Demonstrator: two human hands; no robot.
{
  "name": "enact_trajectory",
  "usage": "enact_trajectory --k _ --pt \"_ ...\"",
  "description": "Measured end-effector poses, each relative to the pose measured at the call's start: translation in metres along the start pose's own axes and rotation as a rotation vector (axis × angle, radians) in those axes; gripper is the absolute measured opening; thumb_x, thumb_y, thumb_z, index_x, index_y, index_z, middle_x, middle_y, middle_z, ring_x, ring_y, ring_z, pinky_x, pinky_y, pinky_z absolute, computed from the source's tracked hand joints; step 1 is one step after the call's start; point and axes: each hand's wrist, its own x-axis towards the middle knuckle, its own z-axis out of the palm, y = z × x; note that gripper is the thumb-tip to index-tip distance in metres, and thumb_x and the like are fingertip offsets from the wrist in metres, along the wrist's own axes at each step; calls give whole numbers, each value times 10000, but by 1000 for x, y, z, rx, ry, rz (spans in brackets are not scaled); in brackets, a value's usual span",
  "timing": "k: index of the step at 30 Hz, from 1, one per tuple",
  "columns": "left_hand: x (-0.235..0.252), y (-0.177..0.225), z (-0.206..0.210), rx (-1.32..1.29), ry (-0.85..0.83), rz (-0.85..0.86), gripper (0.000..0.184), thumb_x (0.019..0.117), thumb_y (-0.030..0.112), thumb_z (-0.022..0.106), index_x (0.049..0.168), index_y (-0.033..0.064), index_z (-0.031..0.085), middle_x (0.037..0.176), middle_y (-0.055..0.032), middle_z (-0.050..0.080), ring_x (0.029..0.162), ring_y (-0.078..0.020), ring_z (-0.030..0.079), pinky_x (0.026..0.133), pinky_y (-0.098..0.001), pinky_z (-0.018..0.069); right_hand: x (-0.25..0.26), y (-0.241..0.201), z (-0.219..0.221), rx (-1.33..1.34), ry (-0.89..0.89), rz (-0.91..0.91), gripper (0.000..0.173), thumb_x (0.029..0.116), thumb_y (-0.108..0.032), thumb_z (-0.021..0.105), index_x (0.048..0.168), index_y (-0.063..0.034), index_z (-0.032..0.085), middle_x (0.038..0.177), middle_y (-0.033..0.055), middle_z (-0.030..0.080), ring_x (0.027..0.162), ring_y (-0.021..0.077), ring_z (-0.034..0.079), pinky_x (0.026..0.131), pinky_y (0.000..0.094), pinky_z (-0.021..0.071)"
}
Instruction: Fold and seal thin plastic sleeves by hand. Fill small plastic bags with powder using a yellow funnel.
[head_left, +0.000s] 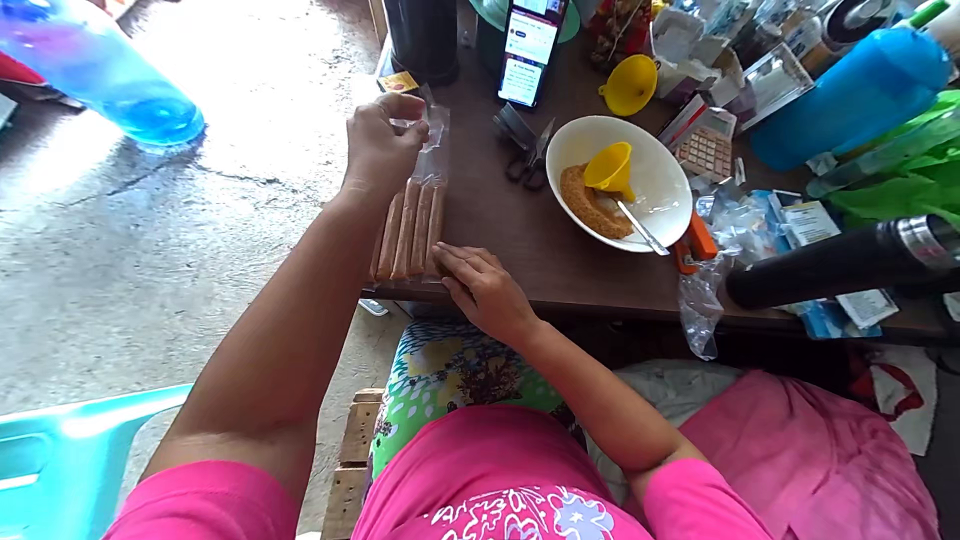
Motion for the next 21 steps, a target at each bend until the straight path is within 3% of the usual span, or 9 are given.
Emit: enact_trajectory --k 2,5,8,10,13,15,17,21 --pt "-7 1 -5 8 39 9 462 1000 143 593 1442 30 513 1461 -189 517 988 -183 709 870 -353 592 -8 1 -5 63 46 25 374 989 -68 620 1355 7 641 1395 151 631 1281 297 607 1073 404 501" --pt "-34 4 -19 28 133 105 518 1003 190 596 1479 33 463 1509 -219 453 1004 -192 696 827 -334 594 -30 1 -15 122 95 44 330 974 -55 631 1292 23 670 1360 159 647 1253 269 626 1050 373 522" --pt "-82 3 -27 11 243 217 482 1012 206 581 1448 24 490 1462 -209 502 969 -154 684 784 -298 582 -68 -2 -26 217 115 59 263 980 -55 620 1214 20 714 1296 155 684 1221 238 649 1040 359 542" --pt "-130 -4 -23 12 283 262 437 1025 199 578 1408 -4 517 1398 -214 548 952 -169 665 802 -327 565 -97 -3 -33 262 109 72 227 992 -54 598 1157 25 733 1243 168 704 1189 236 663 1041 353 537" --pt "-211 -43 3 -30 246 321 334 1023 177 590 1291 -23 598 1222 -191 624 977 -189 661 845 -367 576 -137 1 -48 265 114 161 205 996 -53 596 1106 36 744 1206 169 720 1157 222 676 1027 330 540" --pt "-255 -69 28 -49 154 292 313 1005 143 594 1175 -113 651 1058 -239 670 882 -201 675 795 -343 582 -159 2 -67 197 190 239 199 983 -32 599 1084 55 747 1175 180 729 1136 222 692 1014 325 550" --pt "-289 -91 49 -27 -45 214 353 990 143 559 1193 -134 640 996 -241 694 814 -214 684 755 -350 584 -176 5 -88 48 323 282 189 973 -26 608 1064 61 749 1141 182 739 1107 218 710 981 317 575" --pt "-326 -133 67 -24 -474 52 338 972 148 552 1214 -57 669 1073 -205 726 894 -300 724 822 -506 590 -200 14 -131 -385 578 289 182 972 -97 620 1022 -8 770 1077 133 753 1015 188 718 898 315 595"
